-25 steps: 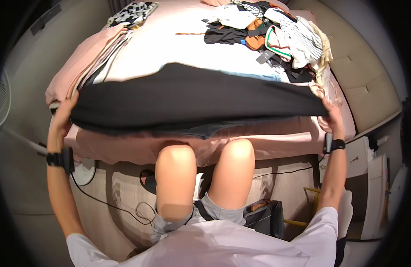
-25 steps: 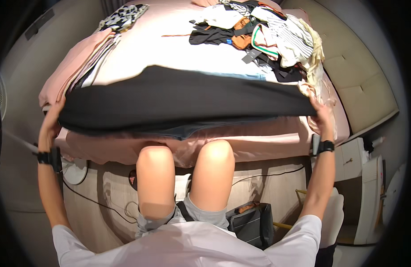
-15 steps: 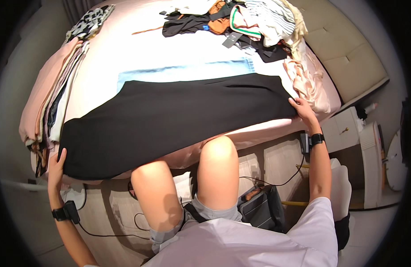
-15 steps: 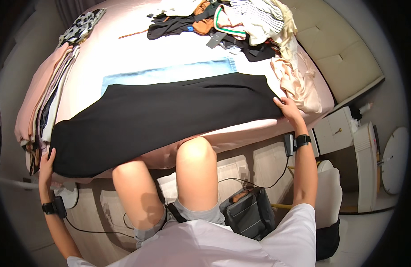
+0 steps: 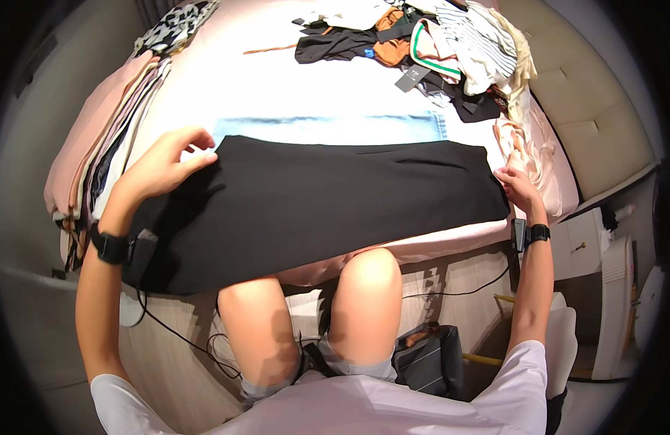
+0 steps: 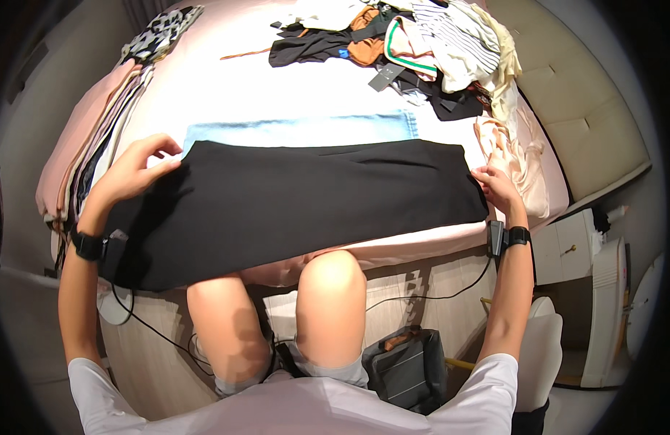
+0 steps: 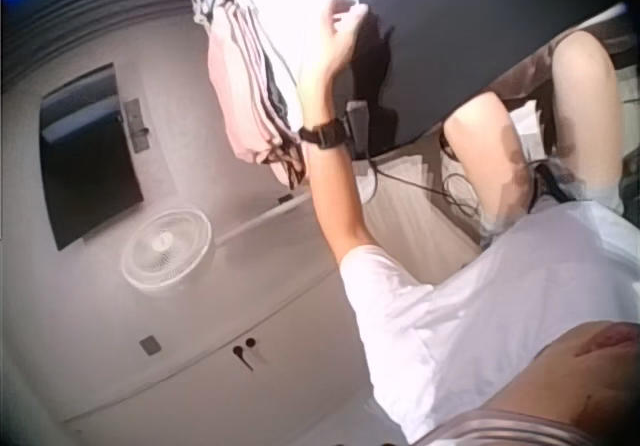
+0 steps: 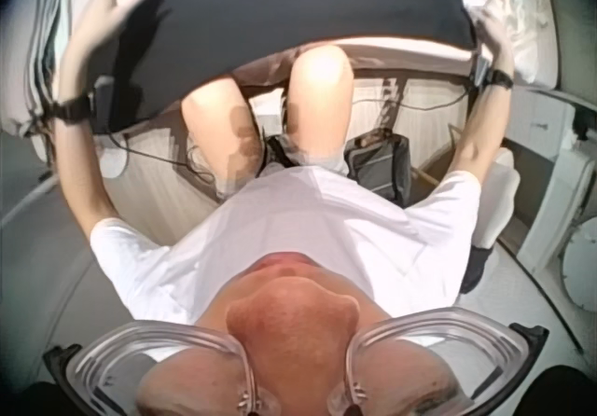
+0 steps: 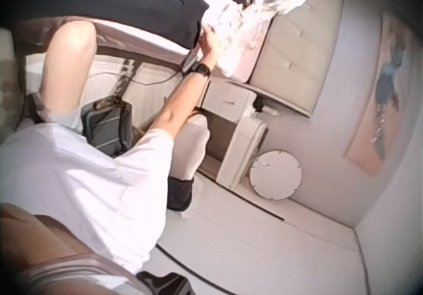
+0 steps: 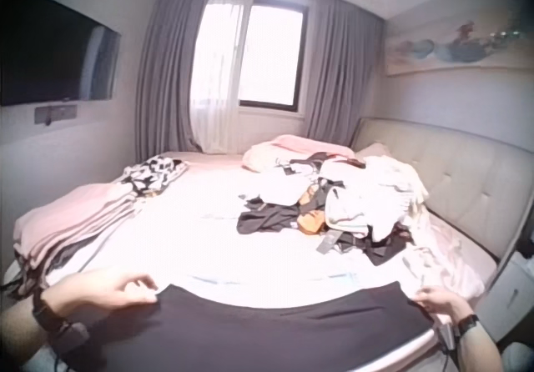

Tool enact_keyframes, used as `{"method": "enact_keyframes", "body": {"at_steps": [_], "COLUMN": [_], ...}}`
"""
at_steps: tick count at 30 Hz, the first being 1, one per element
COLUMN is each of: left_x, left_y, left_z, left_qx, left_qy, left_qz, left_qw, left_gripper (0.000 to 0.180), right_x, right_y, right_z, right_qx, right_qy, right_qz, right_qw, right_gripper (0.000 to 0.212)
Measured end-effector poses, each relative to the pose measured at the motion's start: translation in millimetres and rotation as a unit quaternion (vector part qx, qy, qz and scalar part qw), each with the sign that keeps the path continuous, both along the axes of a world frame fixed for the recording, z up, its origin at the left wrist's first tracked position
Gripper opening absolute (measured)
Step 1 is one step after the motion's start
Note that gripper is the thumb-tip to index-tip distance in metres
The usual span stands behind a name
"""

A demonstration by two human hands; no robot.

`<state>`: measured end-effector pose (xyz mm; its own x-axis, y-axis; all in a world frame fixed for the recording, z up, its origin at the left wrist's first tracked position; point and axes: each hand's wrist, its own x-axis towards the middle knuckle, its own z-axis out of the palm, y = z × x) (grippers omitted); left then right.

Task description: The person picks up a pair of blue jeans and a black garment from a pile on a bed, spreads each item flat, and folds them into squares before placing them on a stack of clothes.

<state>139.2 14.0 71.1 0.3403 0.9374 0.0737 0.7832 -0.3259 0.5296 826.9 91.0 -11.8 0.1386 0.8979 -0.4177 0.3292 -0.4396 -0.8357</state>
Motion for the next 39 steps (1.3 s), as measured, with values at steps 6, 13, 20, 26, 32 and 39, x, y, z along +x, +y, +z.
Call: {"method": "enact_keyframes", "body": {"at_steps": [6, 13, 20, 26, 32, 39], "left_x": [18, 21, 9, -12, 8, 56], "left_y": [67, 97, 106, 95, 78, 76], "left_z": [-22, -42, -46, -60, -60, -54], "left_qx": [-0.05, -0.184, -0.213, -0.093, -0.107, -0.101], "left_qy": [0.037, -0.004, 0.008, -0.064, -0.052, 0.036], "left_qz": [-0.102, -0.07, -0.068, 0.02, 0.034, -0.016], "left_qw": [0.993, 0.98, 0.975, 0.993, 0.992, 0.994], "left_gripper": [0.04, 0.031, 0.033, 0.029, 0.02, 0.055], "right_x": [-5, -33, -4, -11, 1, -24], "right_y": [25, 56, 80, 71, 73, 84], "right_z": [-1, 2, -10, -22, -29, 8], "right_qx": [0.067, 0.08, 0.042, 0.14, 0.188, 0.113], "right_qy": [0.116, 0.02, 0.101, 0.106, 0.048, -0.174], "right_qz": [0.037, 0.097, 0.092, 0.005, -0.009, 0.193], "right_qw": [0.99, 0.992, 0.99, 0.985, 0.981, 0.959], "right_gripper": [0.032, 0.028, 0.012, 0.007, 0.012, 0.031]}}
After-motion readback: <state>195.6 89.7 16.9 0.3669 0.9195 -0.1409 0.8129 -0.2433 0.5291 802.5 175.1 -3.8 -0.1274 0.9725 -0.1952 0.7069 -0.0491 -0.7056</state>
